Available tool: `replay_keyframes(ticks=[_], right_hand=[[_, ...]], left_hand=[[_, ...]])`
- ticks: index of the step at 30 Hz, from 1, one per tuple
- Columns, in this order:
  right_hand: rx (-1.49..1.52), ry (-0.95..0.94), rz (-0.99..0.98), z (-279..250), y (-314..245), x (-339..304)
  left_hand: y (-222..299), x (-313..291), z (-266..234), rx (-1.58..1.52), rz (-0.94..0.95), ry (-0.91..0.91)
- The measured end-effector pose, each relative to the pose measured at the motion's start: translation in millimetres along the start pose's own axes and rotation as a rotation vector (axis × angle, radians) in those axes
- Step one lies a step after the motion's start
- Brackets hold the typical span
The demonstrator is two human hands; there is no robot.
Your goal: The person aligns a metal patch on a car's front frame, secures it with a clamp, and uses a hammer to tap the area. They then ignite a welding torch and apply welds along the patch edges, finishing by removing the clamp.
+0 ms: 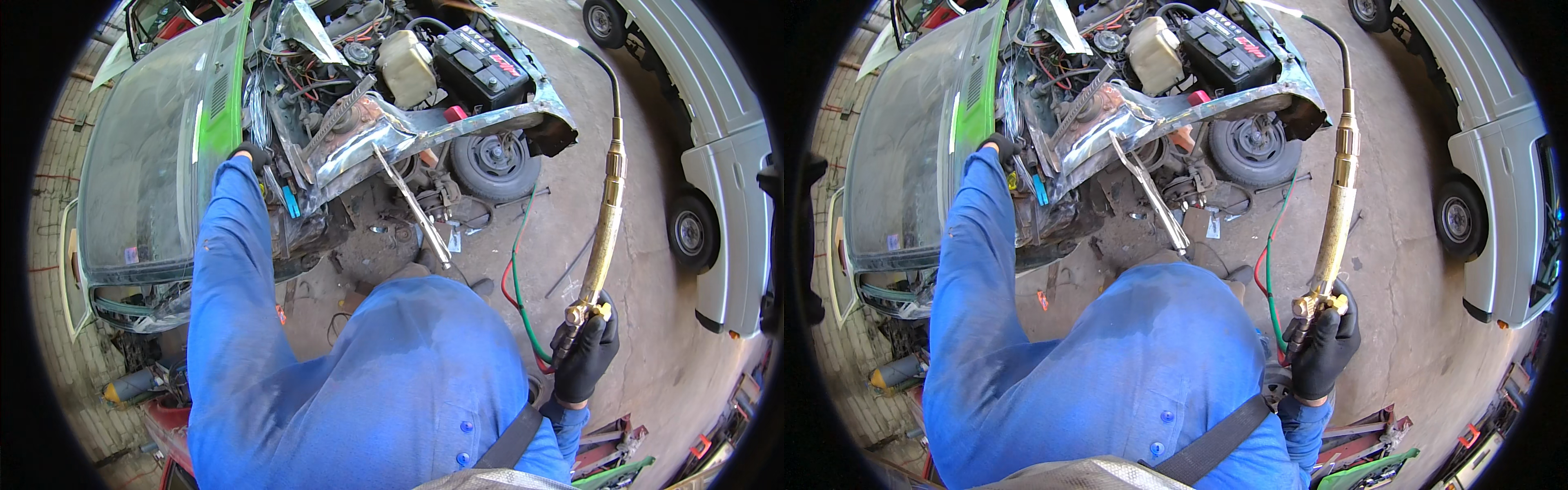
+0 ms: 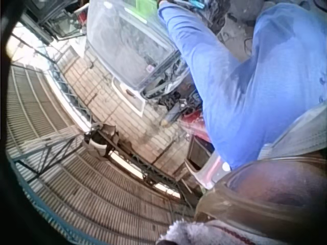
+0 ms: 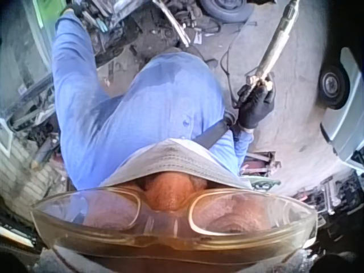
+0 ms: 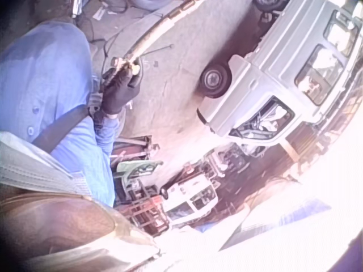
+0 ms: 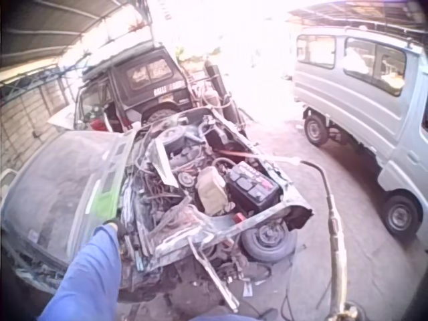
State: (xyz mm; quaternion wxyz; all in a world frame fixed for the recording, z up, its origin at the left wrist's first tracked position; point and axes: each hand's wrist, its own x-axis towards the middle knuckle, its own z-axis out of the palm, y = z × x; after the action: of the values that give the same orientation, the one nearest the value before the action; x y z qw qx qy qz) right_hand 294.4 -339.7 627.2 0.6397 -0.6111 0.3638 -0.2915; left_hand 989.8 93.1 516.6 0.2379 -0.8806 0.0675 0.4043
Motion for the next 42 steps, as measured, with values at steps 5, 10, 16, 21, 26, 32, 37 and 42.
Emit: replay_keyframes(ticks=[5, 10, 16, 21, 26, 32, 37, 42], right_hand=[[0.127, -0.025, 0.112, 5, -13, -1], [0.069, -0.029, 0.079, 13, -18, 5], [0.140, -0.027, 0.108, 11, -20, 6], [0.162, -0.049, 0.085, 11, -22, 10], [0.151, -0.053, 0.116, 7, -21, 11], [0.112, -0.123, 0.123, -2, -19, 20], [0.107, -0.114, 0.109, -2, -25, 12], [0.125, 0.014, 0.083, 22, -20, -23]], left_hand=[[8, 14, 22, -0.303, -0.213, 0.426], [38, -6, 35, -0.662, -0.456, 0.616], [28, -37, 16, -0.676, -0.208, 0.645], [35, -128, 13, -1.497, 0.022, 0.710], [57, -238, 12, -1.621, 0.242, 0.825], [85, -375, -12, -1.534, 0.707, 1.045], [108, -430, -73, -1.203, 1.053, 1.033], [146, -443, -113, -0.902, 1.255, 0.786]])
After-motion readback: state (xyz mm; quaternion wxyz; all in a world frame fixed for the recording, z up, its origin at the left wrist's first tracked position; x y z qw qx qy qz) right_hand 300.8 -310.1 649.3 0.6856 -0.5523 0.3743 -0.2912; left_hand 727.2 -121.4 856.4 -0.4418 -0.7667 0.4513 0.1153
